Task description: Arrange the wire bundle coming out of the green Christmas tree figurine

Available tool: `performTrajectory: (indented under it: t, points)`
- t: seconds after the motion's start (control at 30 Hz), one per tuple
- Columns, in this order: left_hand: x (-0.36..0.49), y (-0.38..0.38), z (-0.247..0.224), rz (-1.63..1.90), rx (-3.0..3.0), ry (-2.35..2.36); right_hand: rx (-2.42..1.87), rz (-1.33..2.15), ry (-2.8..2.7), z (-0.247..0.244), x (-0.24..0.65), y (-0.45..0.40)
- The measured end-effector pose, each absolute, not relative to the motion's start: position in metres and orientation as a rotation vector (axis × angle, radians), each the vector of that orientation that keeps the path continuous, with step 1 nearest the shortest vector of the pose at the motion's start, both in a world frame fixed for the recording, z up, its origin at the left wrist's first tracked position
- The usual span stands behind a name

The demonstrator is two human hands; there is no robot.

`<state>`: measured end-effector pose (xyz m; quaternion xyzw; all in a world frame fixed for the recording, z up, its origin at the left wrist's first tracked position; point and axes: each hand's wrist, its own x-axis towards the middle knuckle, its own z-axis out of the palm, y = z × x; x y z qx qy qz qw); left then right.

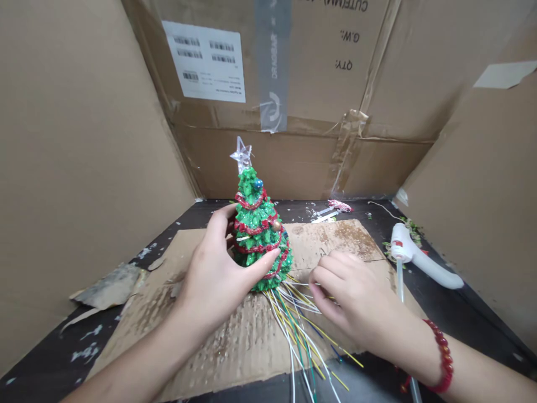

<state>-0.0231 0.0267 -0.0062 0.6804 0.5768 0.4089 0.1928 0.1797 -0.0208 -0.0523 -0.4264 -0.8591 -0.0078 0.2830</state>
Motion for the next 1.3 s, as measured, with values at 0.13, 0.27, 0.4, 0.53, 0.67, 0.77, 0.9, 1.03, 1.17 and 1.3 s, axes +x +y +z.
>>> performTrajectory:
  t: [0.13, 0.27, 0.4, 0.53, 0.67, 0.77, 0.9, 1.03, 1.17, 1.3]
  points:
    - [-0.023, 0.026, -0.006, 1.141, 1.927, 1.616, -1.182, 0.009, -2.342, -0.057, 0.18, -0.019]
    - [-0.023, 0.027, -0.007, 1.131, 1.943, 1.607, -1.161, -0.054, -2.378, -0.057, 0.181, -0.018]
    - [-0.024, 0.027, -0.008, 1.14, 1.94, 1.588, -1.136, -0.126, -2.382, -0.052, 0.181, -0.018]
    - [-0.023, 0.028, -0.008, 1.131, 1.923, 1.59, -1.151, -0.173, -2.339, -0.051, 0.18, -0.02]
    - [-0.023, 0.028, -0.007, 1.133, 1.909, 1.589, -1.2, -0.197, -2.269, -0.055, 0.18, -0.019]
    - [-0.023, 0.027, -0.007, 1.135, 1.914, 1.597, -1.242, -0.183, -2.203, -0.057, 0.18, -0.019]
    - [-0.022, 0.025, -0.005, 1.132, 1.888, 1.611, -1.242, -0.033, -2.16, -0.056, 0.179, -0.022]
    - [-0.021, 0.024, -0.004, 1.124, 1.877, 1.605, -1.193, 0.164, -2.176, -0.05, 0.177, -0.025]
    - [-0.021, 0.024, -0.004, 1.12, 1.882, 1.612, -1.193, 0.259, -2.17, -0.044, 0.178, -0.027]
    - [-0.021, 0.025, -0.004, 1.109, 1.928, 1.62, -1.278, 0.341, -2.244, -0.04, 0.179, -0.032]
